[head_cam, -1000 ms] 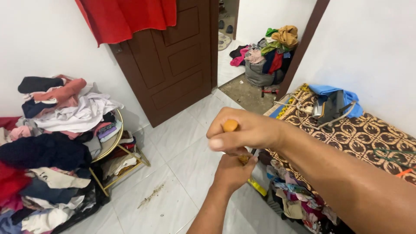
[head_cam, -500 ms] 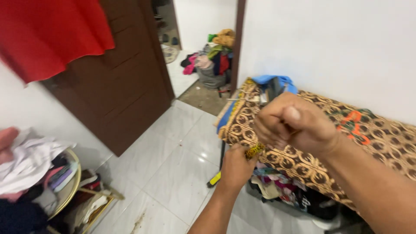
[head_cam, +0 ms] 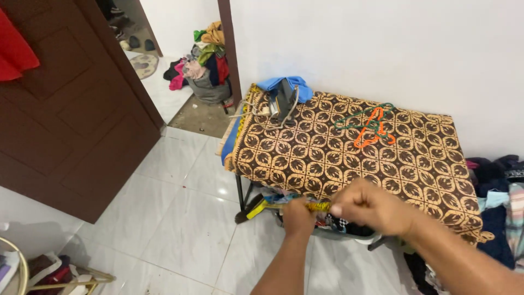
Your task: The person sweeps the floor in a room using a broom, moving debris towards a doorway and handling a red cloth hanging on the door.
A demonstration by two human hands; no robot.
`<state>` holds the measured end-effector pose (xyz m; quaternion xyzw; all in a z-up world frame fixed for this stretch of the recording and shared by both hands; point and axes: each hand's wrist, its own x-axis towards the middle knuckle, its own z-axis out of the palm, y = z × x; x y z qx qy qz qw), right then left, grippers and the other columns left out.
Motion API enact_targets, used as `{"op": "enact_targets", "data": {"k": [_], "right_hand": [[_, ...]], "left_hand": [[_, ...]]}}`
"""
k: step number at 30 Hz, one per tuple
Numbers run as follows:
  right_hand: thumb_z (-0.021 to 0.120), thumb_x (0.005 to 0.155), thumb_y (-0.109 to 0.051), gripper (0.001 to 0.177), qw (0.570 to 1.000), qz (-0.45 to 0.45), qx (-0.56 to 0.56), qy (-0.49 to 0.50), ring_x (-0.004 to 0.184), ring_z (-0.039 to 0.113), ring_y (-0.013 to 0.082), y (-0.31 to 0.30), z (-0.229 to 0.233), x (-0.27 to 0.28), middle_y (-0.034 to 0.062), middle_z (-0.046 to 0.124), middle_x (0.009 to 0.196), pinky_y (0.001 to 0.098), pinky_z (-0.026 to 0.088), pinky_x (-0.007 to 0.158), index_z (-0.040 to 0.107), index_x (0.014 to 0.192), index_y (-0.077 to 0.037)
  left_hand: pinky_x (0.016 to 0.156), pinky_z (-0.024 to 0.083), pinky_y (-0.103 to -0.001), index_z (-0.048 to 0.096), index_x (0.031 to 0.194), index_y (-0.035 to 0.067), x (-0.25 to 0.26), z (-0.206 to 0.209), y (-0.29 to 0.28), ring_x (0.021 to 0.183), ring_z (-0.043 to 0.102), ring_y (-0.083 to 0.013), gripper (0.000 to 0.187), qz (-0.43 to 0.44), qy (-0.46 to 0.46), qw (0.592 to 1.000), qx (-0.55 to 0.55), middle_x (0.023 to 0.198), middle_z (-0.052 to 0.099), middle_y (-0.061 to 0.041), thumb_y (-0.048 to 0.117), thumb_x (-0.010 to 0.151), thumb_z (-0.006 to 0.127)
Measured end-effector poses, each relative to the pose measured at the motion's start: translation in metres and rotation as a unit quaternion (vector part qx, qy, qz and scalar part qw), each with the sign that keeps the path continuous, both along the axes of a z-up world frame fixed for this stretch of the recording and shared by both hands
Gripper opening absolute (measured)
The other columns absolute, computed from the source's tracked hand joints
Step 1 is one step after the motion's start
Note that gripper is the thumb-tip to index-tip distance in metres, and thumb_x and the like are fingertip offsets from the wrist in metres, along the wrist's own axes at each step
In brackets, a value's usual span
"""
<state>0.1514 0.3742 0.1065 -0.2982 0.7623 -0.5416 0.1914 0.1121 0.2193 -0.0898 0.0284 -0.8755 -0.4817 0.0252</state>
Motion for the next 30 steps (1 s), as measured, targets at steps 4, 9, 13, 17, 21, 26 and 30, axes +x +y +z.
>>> {"op": "enact_targets", "data": {"k": [4, 9, 13, 17, 21, 26, 30], "right_hand": [[0.06, 0.099, -0.017, 0.052, 0.996, -0.089, 0.015, -0.006, 0.049, 0.026, 0.0125, -0.007, -0.025, 0.014, -0.0008, 0.032, 0.052, 0.0349, 0.026, 0.046, 0.032, 0.056, -0.004], [0.059, 0.099, -0.02, 0.052, 0.98, -0.174, -0.099, -0.001, 0.048, 0.032, 0.011, -0.046, -0.024, 0.0, -0.0004, 0.04, 0.05, 0.0331, 0.03, 0.045, 0.039, 0.053, -0.005], [0.059, 0.099, -0.022, 0.055, 0.964, -0.221, -0.147, -0.016, 0.044, 0.037, 0.0114, -0.079, -0.001, -0.02, 0.0026, 0.047, 0.047, 0.0321, 0.031, 0.043, 0.045, 0.05, -0.004], [0.057, 0.101, -0.025, 0.052, 0.967, -0.196, -0.165, 0.017, 0.047, 0.042, 0.0108, -0.117, 0.033, -0.019, 0.0028, 0.051, 0.051, 0.0312, 0.038, 0.047, 0.051, 0.054, -0.004], [0.058, 0.102, -0.029, 0.05, 0.977, -0.155, -0.071, 0.126, 0.053, 0.039, 0.0093, -0.149, 0.087, -0.005, -0.0001, 0.047, 0.055, 0.0315, 0.034, 0.048, 0.05, 0.059, -0.005], [0.061, 0.099, -0.035, 0.046, 0.973, -0.081, -0.019, 0.216, 0.055, 0.041, 0.0081, -0.212, 0.123, 0.009, -0.0004, 0.046, 0.057, 0.0322, 0.039, 0.049, 0.053, 0.065, -0.005], [0.062, 0.095, -0.04, 0.046, 0.991, 0.039, 0.023, 0.129, 0.053, 0.043, 0.0075, -0.277, 0.097, 0.026, 0.0031, 0.048, 0.053, 0.034, 0.042, 0.047, 0.057, 0.067, -0.004]], "left_hand": [[0.077, 0.055, -0.044, 0.079, 0.102, 0.011, 0.011, -0.015, -0.009, 0.087, 0.072, -0.0368, 0.033, -0.015, 0.047, 0.998, 0.039, 0.09, 0.076, -0.016, 0.013, 0.07, 0.085], [0.077, 0.057, -0.044, 0.076, 0.098, 0.009, 0.008, -0.007, -0.039, 0.084, 0.073, -0.0356, 0.025, -0.054, 0.05, 0.996, 0.04, 0.089, 0.075, -0.018, 0.018, 0.076, 0.08], [0.08, 0.056, -0.046, 0.076, 0.099, 0.008, 0.012, 0.024, -0.069, 0.086, 0.071, -0.0397, 0.022, -0.066, -0.03, 0.997, 0.002, 0.086, 0.074, -0.021, 0.023, 0.083, 0.074], [0.084, 0.053, -0.046, 0.072, 0.106, 0.005, 0.023, 0.051, -0.104, 0.095, 0.069, -0.0422, 0.024, -0.074, 0.017, 0.997, -0.008, 0.097, 0.074, -0.023, 0.019, 0.086, 0.069], [0.086, 0.056, -0.042, 0.055, 0.115, 0.003, 0.032, 0.08, -0.13, 0.094, 0.072, -0.0371, 0.03, -0.038, 0.075, 0.984, 0.156, 0.102, 0.073, -0.022, 0.017, 0.09, 0.063], [0.097, 0.052, -0.039, 0.056, 0.131, 0.002, 0.028, 0.075, -0.156, 0.117, 0.066, -0.0269, 0.037, -0.008, 0.161, 0.974, 0.162, 0.123, 0.07, -0.016, 0.019, 0.098, 0.056], [0.114, 0.042, -0.035, 0.042, 0.146, 0.005, 0.015, 0.027, -0.179, 0.135, 0.051, -0.0193, 0.048, -0.05, 0.26, 0.892, 0.365, 0.142, 0.054, -0.007, 0.025, 0.104, 0.053]]}}
